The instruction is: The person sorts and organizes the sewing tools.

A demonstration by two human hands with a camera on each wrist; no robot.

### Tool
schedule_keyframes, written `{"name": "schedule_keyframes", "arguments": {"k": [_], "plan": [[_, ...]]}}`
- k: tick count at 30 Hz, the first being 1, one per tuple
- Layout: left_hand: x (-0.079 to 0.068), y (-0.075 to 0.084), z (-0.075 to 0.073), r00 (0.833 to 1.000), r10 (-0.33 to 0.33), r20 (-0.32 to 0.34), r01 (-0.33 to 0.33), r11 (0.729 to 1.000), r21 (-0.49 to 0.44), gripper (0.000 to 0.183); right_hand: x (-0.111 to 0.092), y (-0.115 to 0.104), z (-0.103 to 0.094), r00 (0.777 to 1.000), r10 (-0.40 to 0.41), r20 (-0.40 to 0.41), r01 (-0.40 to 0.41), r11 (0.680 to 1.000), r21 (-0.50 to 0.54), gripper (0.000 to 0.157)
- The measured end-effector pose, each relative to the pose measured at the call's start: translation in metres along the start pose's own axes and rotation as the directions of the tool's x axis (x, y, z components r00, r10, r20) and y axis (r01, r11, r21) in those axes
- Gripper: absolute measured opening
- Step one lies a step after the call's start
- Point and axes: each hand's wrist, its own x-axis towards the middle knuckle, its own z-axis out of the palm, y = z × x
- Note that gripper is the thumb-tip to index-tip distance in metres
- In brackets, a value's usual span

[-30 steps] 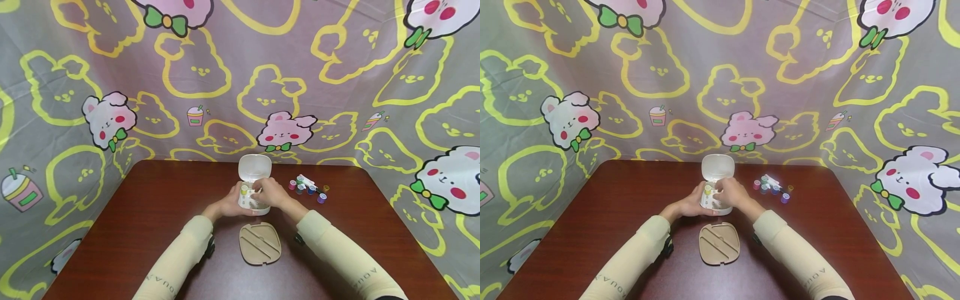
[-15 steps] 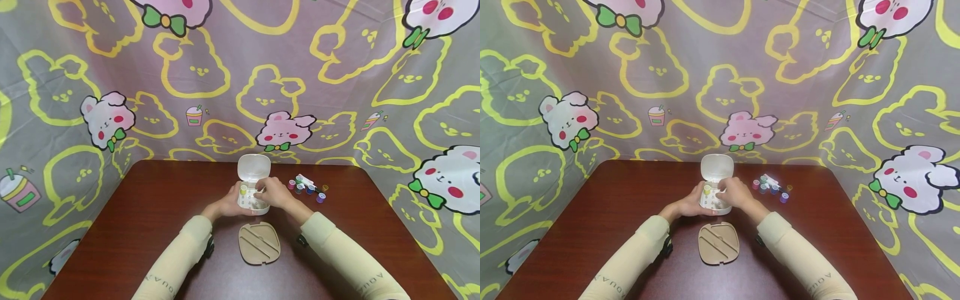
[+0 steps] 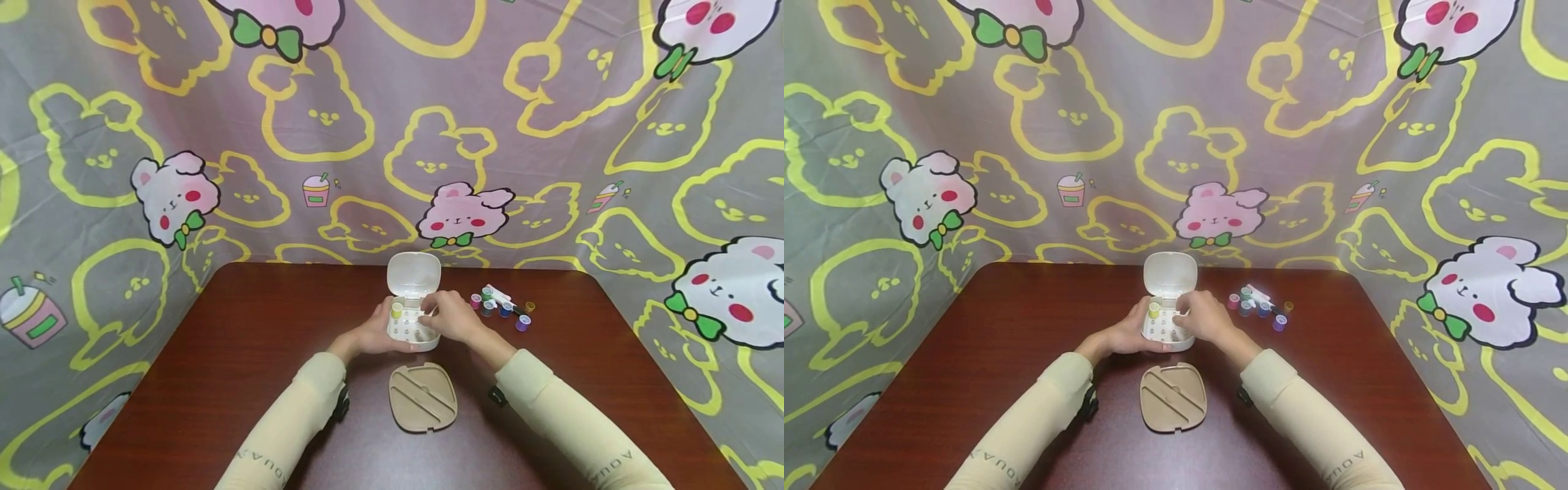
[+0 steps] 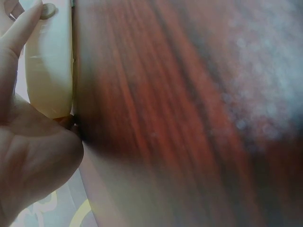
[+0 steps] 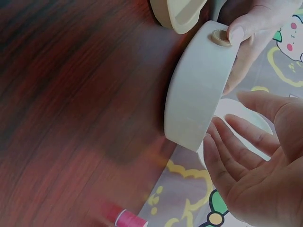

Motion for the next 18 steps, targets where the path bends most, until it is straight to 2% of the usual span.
{"name": "schedule_keyframes", "arguments": {"k": [18], "plan": [[0.0010, 0.0003, -0.0001, 1.000, -0.007, 0.001, 0.007, 1.000, -0.006, 0.108, -0.0038, 0.0051, -0.0041, 0.998, -0.047, -0.028, 0.048, 0.999, 0.018, 0.018]]}}
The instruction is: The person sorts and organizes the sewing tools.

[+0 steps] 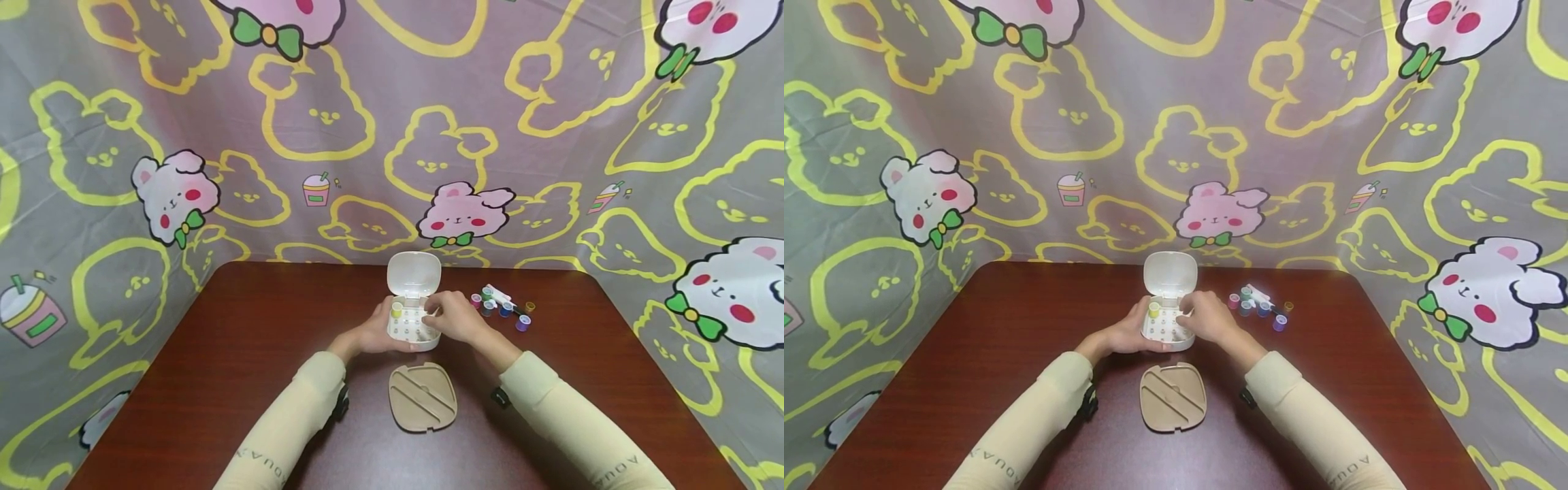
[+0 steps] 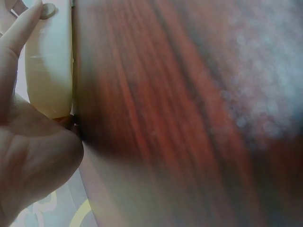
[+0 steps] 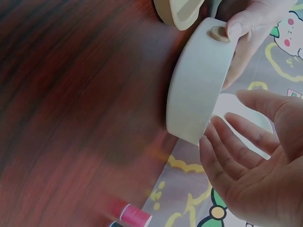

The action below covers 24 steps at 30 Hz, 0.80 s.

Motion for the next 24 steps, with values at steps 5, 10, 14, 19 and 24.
{"name": "schedule_keyframes", "arguments": {"k": [5, 10, 14, 19, 24], "plan": [[0.000, -0.001, 0.000, 1.000, 0.011, -0.001, -0.011, 1.000, 0.004, 0.106, -0.003, 0.004, 0.000, 1.000, -0.015, -0.013, 0.015, 1.000, 0.015, 0.017], [-0.001, -0.002, 0.001, 1.000, 0.026, -0.002, -0.026, 1.000, 0.012, 0.105, -0.007, 0.006, -0.001, 0.999, -0.022, -0.032, 0.023, 0.999, 0.031, 0.015], [-0.001, -0.002, 0.000, 1.000, 0.029, -0.002, -0.029, 1.000, 0.010, 0.106, -0.008, 0.009, -0.002, 0.999, -0.008, -0.034, 0.009, 0.999, 0.032, 0.018], [0.000, -0.002, -0.001, 1.000, 0.028, 0.000, -0.028, 1.000, -0.005, 0.108, -0.010, 0.011, -0.004, 0.999, 0.006, -0.032, -0.006, 1.000, 0.024, 0.019], [0.001, -0.002, -0.001, 0.999, 0.032, -0.002, -0.032, 0.999, 0.006, 0.108, -0.014, 0.012, -0.007, 0.999, 0.013, -0.031, -0.012, 1.000, 0.021, 0.017]]}}
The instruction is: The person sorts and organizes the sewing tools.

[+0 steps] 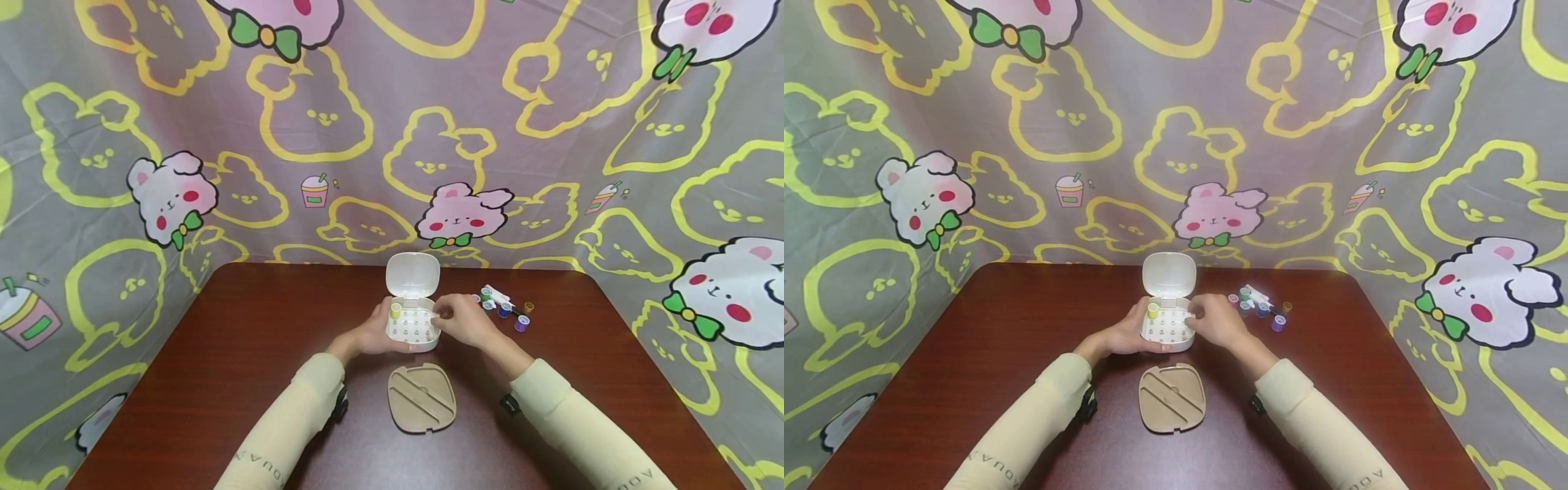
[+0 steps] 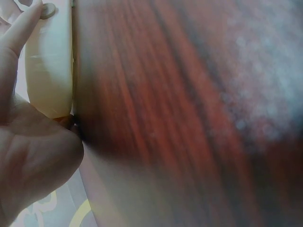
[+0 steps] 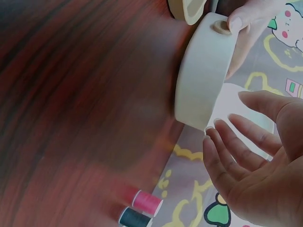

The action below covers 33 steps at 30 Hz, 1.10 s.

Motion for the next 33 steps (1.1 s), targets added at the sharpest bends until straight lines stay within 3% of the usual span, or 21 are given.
{"name": "schedule_keyframes", "arguments": {"k": [26, 33], "plan": [[-0.003, 0.003, 0.001, 1.000, -0.003, -0.019, 0.003, 1.000, -0.008, 0.109, -0.019, 0.026, -0.020, 0.997, 0.003, -0.073, -0.006, 0.999, -0.043, 0.024], [-0.003, 0.001, 0.002, 1.000, -0.007, -0.010, 0.007, 1.000, 0.010, 0.107, -0.022, 0.036, -0.022, 0.992, 0.001, -0.125, -0.009, 0.998, -0.060, 0.021]]}}
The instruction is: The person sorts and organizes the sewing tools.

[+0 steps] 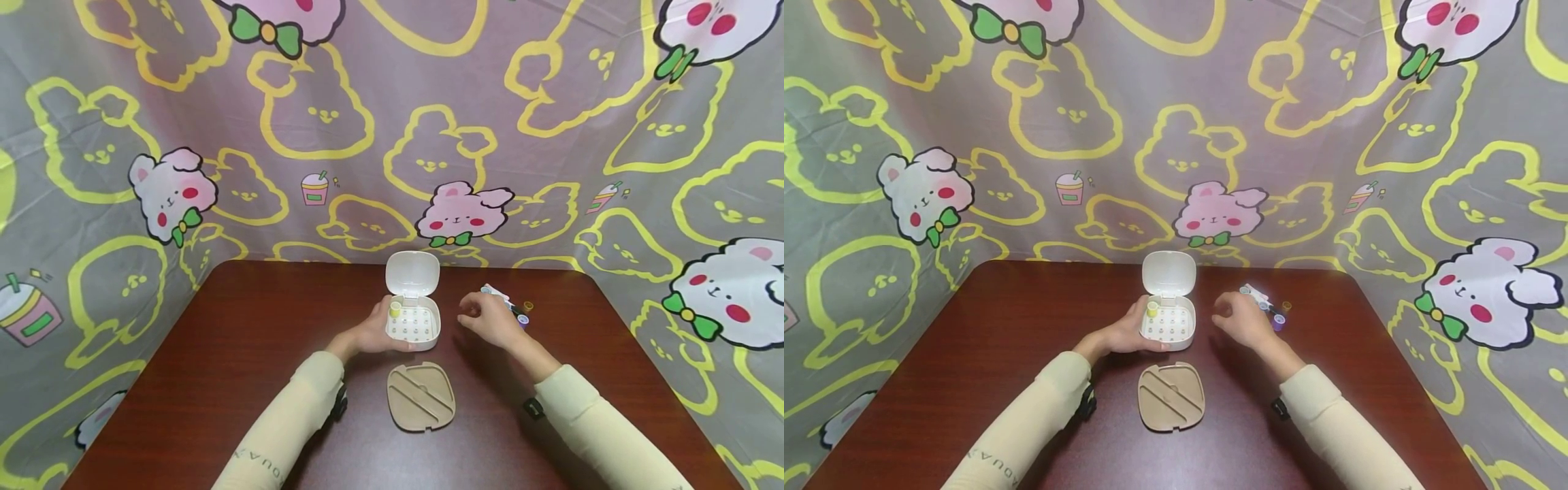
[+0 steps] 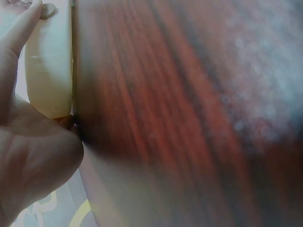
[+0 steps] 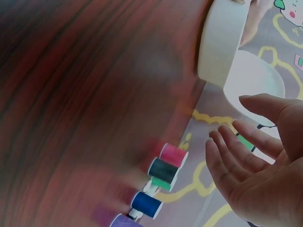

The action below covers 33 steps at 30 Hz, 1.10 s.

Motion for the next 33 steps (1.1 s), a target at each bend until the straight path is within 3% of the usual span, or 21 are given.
{"name": "schedule_keyframes", "arguments": {"k": [9, 33], "plan": [[0.000, 0.003, -0.002, 1.000, -0.009, 0.002, 0.009, 0.999, -0.031, 0.107, -0.003, 0.009, -0.003, 1.000, 0.001, -0.015, -0.001, 1.000, -0.009, 0.018], [0.003, -0.004, 0.001, 1.000, -0.007, 0.002, 0.007, 1.000, 0.013, 0.110, -0.007, 0.030, -0.013, 0.995, 0.072, -0.065, -0.077, 0.994, -0.076, 0.024]]}}
